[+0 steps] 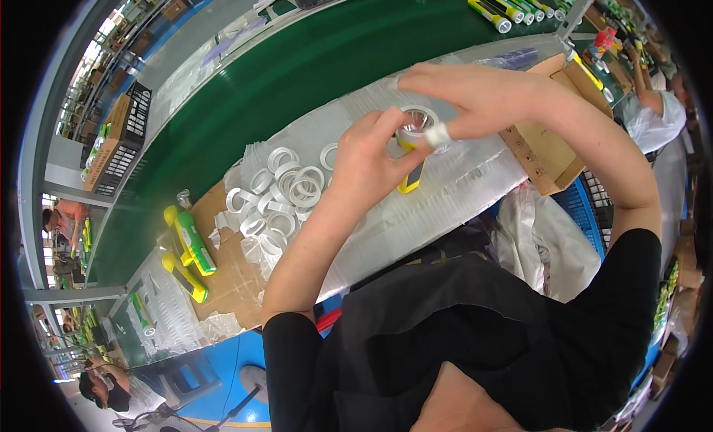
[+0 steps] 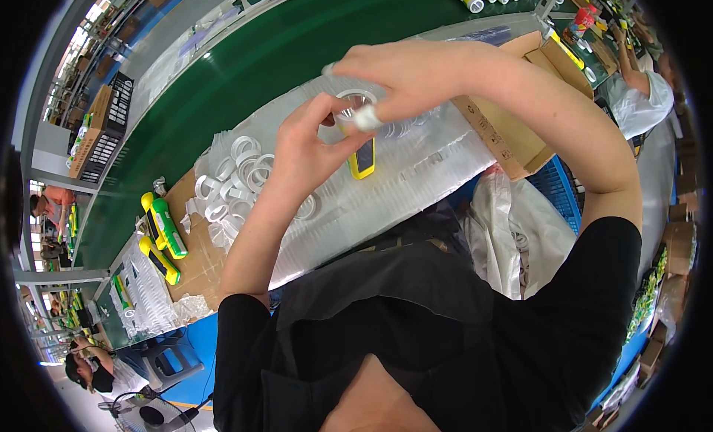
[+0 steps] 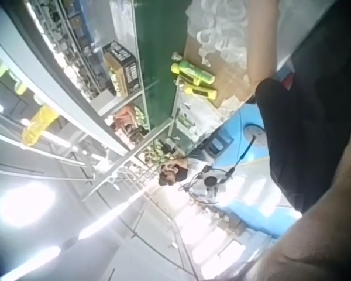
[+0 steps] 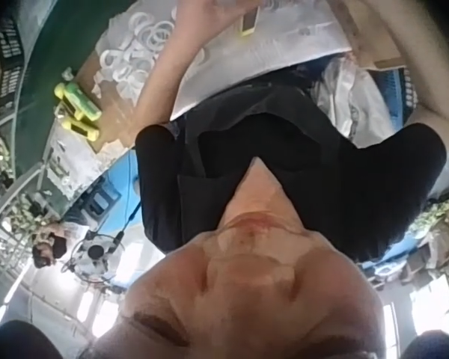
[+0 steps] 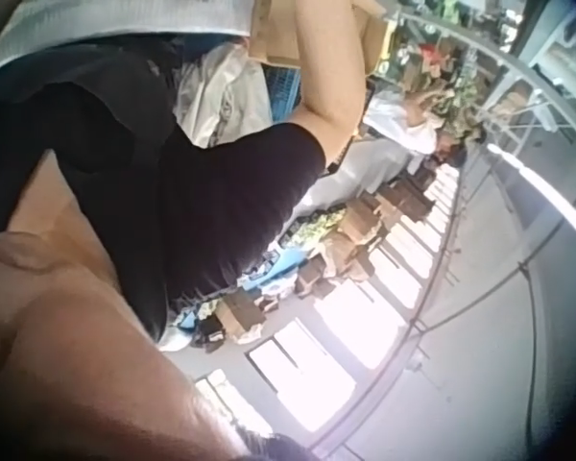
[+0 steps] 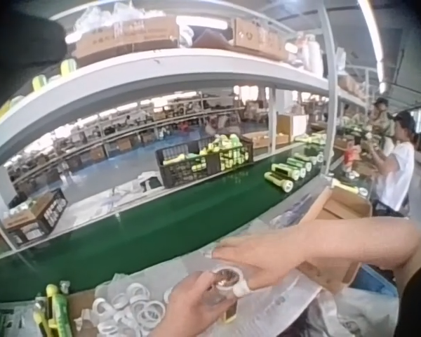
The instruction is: Assembling plastic flashlight heads onto the bodies on a factory production line.
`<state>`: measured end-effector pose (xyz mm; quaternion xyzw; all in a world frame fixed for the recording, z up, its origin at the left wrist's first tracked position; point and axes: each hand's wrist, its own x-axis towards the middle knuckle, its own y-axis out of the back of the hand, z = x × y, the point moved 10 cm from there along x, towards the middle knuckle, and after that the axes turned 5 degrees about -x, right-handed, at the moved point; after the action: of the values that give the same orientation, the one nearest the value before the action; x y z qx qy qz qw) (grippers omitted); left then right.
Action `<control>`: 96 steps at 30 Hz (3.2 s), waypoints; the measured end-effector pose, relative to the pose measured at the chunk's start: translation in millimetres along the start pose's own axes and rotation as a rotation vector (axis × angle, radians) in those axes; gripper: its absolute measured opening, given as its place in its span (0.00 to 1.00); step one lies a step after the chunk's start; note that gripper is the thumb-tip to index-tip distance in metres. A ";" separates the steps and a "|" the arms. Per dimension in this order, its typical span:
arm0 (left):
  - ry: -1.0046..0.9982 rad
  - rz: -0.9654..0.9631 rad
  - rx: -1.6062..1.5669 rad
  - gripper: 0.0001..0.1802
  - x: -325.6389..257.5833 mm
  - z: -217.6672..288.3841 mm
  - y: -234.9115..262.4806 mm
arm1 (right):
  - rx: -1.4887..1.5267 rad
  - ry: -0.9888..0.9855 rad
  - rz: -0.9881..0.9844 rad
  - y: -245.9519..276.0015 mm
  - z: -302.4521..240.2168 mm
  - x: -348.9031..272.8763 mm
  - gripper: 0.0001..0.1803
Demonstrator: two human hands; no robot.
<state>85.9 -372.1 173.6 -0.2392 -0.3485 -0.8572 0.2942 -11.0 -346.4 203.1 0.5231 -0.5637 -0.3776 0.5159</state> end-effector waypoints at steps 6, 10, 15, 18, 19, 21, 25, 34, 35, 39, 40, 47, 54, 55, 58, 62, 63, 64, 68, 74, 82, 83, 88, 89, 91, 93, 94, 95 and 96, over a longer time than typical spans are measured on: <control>0.048 -0.026 0.002 0.20 -0.7 -9.3 -1.9 | -0.365 -0.240 -0.603 -30.3 4.8 -4.6 0.32; -0.016 -0.023 0.006 0.20 -2.2 -5.5 -4.8 | -0.027 0.133 -0.039 -3.6 -18.8 -3.9 0.27; 0.010 -0.050 0.059 0.20 -0.8 -12.1 -2.2 | -0.235 -0.232 -0.412 -29.7 5.2 -5.7 0.26; 0.023 -0.047 0.081 0.24 -4.5 -16.4 -6.5 | 0.288 0.099 -0.115 -19.3 -8.8 -17.9 0.25; 0.009 0.000 -0.028 0.30 -8.7 -17.0 -3.4 | 0.237 0.150 -0.071 -14.4 -14.4 -17.0 0.24; 0.002 0.066 -0.208 0.41 -10.4 -11.7 5.1 | 0.210 0.159 -0.027 -1.9 -16.2 -22.3 0.25; 0.152 -0.281 -0.519 0.49 -16.7 14.3 -19.8 | 0.448 0.004 0.088 32.9 -6.4 -59.8 0.41; 0.594 -0.264 -0.082 0.44 -13.0 -86.9 39.9 | 0.404 -0.152 0.301 -59.2 14.1 54.4 0.18; 0.546 -0.226 0.081 0.45 -22.3 -104.4 55.8 | 0.409 -0.136 0.311 -78.9 20.7 76.1 0.18; 0.091 0.349 0.740 0.35 -74.8 -69.9 204.5 | 0.660 -0.242 0.513 -110.6 109.3 101.6 0.17; 0.241 0.440 0.950 0.33 -110.6 -81.8 244.6 | 0.727 -0.473 0.469 -131.9 158.4 104.1 0.18; 1.006 0.220 1.274 0.31 -273.2 -132.3 326.9 | -0.053 -0.881 0.312 -153.2 419.8 74.3 0.30; 0.571 0.587 0.378 0.27 -193.7 -118.3 276.5 | 0.355 -0.139 0.368 -104.0 159.2 107.4 0.14; 0.527 0.598 0.110 0.26 -169.6 -108.8 250.7 | 1.002 -0.247 0.130 -138.3 115.1 107.3 0.14; 0.505 0.519 -0.254 0.30 -122.1 -90.4 165.0 | 1.148 -0.085 -0.023 -148.1 -1.0 89.5 0.24; 0.483 0.251 -0.541 0.26 -98.4 -58.8 45.0 | 1.622 -0.294 0.153 -133.4 -27.0 36.3 0.34; 0.518 0.176 -0.463 0.23 -101.2 -62.3 31.4 | 1.728 -0.320 0.188 -135.0 -22.5 23.0 0.37; 0.551 0.105 -0.380 0.21 -102.6 -66.0 21.3 | 1.721 -0.338 0.208 -133.0 -19.6 7.5 0.37; 0.573 0.220 -0.292 0.16 -65.7 -83.3 17.9 | 1.786 -0.348 0.156 -128.1 -19.8 -44.8 0.38; 0.482 -0.272 -0.853 0.17 -42.0 -46.6 -56.2 | 1.713 -0.148 -0.400 -135.9 -80.3 -78.8 0.35; -0.083 -0.199 -0.354 0.24 -36.9 3.1 -43.9 | 1.544 -0.455 0.000 -138.1 -34.9 -92.7 0.26; -0.113 -0.208 -0.330 0.26 -39.8 8.3 -49.9 | 1.547 -0.455 0.001 -144.0 -34.4 -94.3 0.26; 0.100 -0.108 -0.458 0.24 -36.0 -14.5 -66.1 | 1.656 -0.578 0.373 -143.9 -8.1 -111.8 0.21; 0.314 -0.015 -0.577 0.25 -37.7 -38.5 -67.1 | 1.657 -0.582 0.377 -143.0 -2.0 -115.0 0.21; 0.251 -0.088 -0.201 0.25 -33.7 -69.6 -66.2 | 1.658 -0.556 0.376 -137.2 9.1 -119.5 0.26; 0.181 -0.165 0.165 0.26 -31.2 -89.9 -76.3 | 1.638 -0.563 0.388 -132.8 13.9 -126.2 0.26; 0.123 -0.217 0.209 0.28 -32.4 -91.1 -84.6 | 1.621 -0.569 0.397 -131.2 15.5 -129.2 0.27; 0.068 -0.268 0.255 0.29 -36.0 -91.8 -91.4 | 1.630 -0.574 0.384 -132.1 15.1 -130.4 0.27; 0.063 -0.271 0.252 0.29 -34.2 -93.3 -92.6 | 1.627 -0.576 0.389 -131.8 16.5 -131.4 0.27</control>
<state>28.9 -375.4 50.3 -0.1243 -0.4726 -0.8456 0.2147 -11.1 -241.8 48.3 0.5074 -0.8447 0.1180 -0.1232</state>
